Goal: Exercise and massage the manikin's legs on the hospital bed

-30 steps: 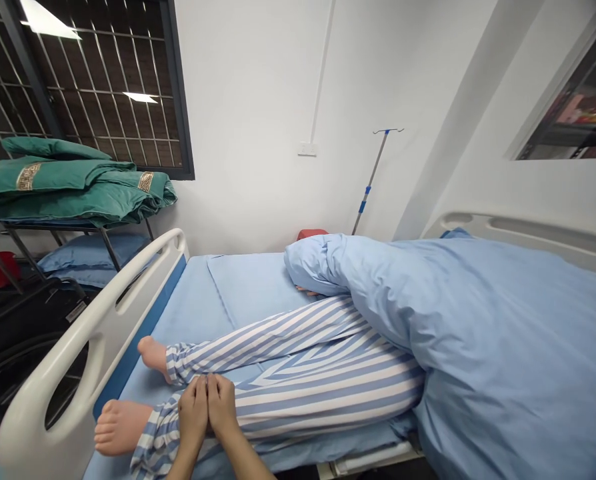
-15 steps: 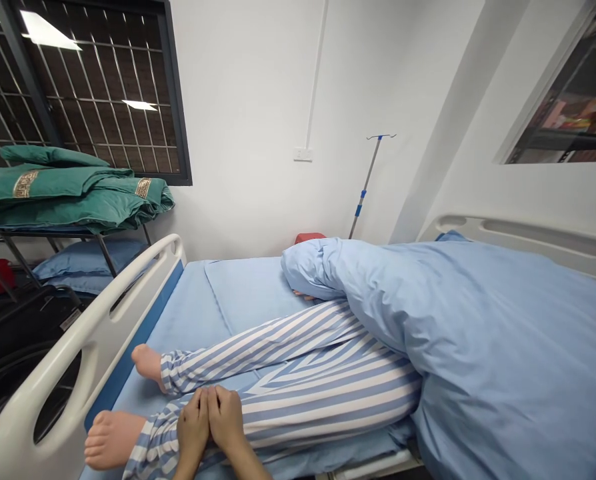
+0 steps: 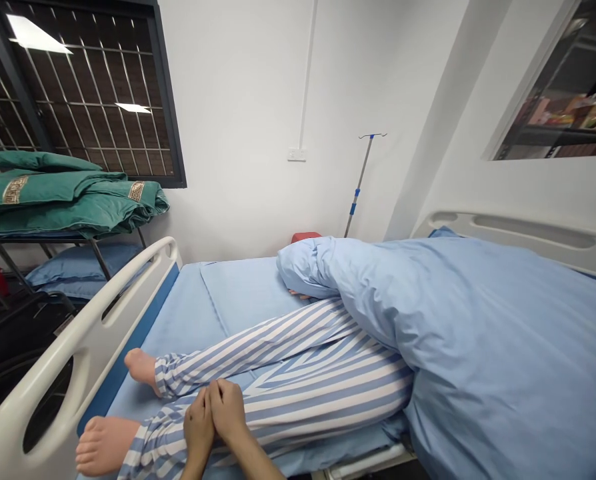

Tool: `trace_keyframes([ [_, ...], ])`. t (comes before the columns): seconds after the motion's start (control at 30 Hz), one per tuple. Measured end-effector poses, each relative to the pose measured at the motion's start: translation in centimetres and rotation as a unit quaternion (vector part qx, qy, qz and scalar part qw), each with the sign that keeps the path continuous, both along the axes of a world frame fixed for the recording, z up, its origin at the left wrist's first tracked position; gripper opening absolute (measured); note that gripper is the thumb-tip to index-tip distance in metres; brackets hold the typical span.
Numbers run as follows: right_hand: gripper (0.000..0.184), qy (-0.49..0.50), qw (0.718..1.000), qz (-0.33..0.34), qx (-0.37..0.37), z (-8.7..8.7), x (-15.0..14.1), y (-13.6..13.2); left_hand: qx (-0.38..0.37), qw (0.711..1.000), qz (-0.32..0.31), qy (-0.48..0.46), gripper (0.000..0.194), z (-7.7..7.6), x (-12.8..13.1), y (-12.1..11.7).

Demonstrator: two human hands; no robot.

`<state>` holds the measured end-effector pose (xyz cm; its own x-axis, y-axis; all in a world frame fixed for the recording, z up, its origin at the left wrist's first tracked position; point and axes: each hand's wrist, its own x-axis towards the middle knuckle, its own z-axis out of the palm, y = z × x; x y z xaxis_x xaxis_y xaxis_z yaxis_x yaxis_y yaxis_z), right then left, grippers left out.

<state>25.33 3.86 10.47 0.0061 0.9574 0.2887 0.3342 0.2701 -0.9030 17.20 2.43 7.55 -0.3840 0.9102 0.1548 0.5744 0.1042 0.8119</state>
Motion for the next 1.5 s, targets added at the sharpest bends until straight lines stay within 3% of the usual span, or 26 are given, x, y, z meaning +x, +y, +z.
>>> trace_keyframes([
  [0.17, 0.044, -0.054, 0.998, 0.010, 0.025, -0.3, 1.7, -0.7, 0.014, 0.999, -0.014, 0.033, 0.027, -0.7, 0.0, -0.1],
  [0.4, 0.038, 0.063, 0.997, 0.002, -0.033, -1.4, 1.8, 0.3, 0.047, 0.994, -0.021, -0.095, 0.037, 3.4, 3.1, 0.0],
  [0.47, 0.038, 0.105, 0.993, 0.000, -0.047, -1.4, 1.9, 0.8, 0.049, 0.993, -0.020, -0.105, 0.035, 3.7, 3.8, 0.1],
  [0.63, 0.039, 0.087, 0.994, -0.011, -0.069, -0.8, 2.1, 1.2, 0.011, 1.000, -0.016, 0.018, 0.029, 1.5, 3.5, 0.2],
  [0.83, 0.040, -0.049, 0.999, 0.004, 0.002, 0.5, 3.6, -0.3, 0.022, 0.999, -0.033, 0.034, 0.029, -0.3, 2.9, -0.2],
  [1.0, 0.039, -0.044, 0.999, -0.010, -0.002, -0.5, 4.2, -0.7, 0.014, 0.999, -0.033, -0.007, 0.032, 0.8, 3.2, -0.3],
  [1.17, 0.038, 0.095, 0.994, 0.005, -0.045, -0.5, 4.1, 0.3, 0.027, 0.993, -0.038, -0.109, 0.036, 2.8, 5.2, 0.5],
  [1.27, 0.039, 0.106, 0.993, -0.003, -0.060, 0.2, 5.0, 0.7, 0.004, 0.998, -0.030, -0.061, 0.034, 2.1, 6.0, 0.7],
  [1.4, 0.039, 0.010, 1.000, -0.015, -0.007, 0.5, 7.0, 0.4, 0.000, 0.998, -0.061, 0.011, 0.032, 0.7, 5.8, 0.5],
  [1.5, 0.041, -0.013, 0.999, -0.039, 0.008, -0.2, 8.0, -0.1, 0.003, 0.998, -0.063, -0.005, 0.034, 1.2, 6.1, 0.8],
])
